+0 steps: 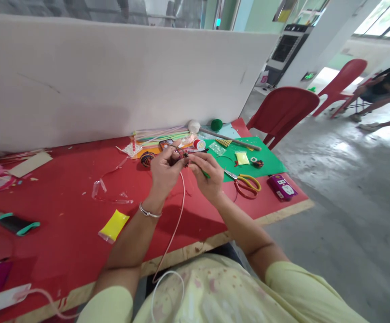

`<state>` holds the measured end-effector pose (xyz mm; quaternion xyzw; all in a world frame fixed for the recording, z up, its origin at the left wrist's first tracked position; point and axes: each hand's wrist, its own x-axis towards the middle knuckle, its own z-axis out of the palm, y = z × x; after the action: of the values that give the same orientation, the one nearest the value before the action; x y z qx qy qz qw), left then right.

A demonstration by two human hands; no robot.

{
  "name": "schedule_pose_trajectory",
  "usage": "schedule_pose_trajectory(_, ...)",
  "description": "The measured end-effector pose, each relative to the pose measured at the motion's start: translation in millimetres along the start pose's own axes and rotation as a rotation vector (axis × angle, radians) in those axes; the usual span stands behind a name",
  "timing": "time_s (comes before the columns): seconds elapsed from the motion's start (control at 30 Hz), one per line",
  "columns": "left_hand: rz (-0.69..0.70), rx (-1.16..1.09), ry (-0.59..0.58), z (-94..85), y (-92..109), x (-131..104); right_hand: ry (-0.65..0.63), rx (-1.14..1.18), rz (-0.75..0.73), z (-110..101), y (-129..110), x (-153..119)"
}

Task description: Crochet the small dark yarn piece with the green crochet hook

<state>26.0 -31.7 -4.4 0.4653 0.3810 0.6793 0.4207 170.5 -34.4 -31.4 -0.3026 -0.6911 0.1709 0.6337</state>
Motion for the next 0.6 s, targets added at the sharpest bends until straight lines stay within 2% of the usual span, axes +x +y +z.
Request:
schedule_pose_trajectory(0.07,-0.056,-0.117,0.008,2.4,0,-1,0.071,0.018,-0.055,10,2,-5)
schedule_pose_trajectory(0.13,-0.221,-0.242,-0.041,0.1,4,0,0.121,0.121,-0.049,18,5,-9)
schedule_pose_trajectory(0.2,-0.397,-0.302,-0.108,-6.1,10,3,0.13,0.273,0.062,22,10,-10)
schedule_pose_trajectory(0.27,-0.483,-0.317,-0.159,-13.8,16,7,0.107,0.401,0.209,20,16,-7)
schedule_pose_trajectory(0.37,-0.48,-0.325,-0.211,-22.3,22,10,0.044,0.483,0.273,7,24,1)
schedule_pose_trajectory(0.6,-0.479,-0.313,-0.288,-27.7,19,12,-0.105,0.376,0.135,-26,27,12)
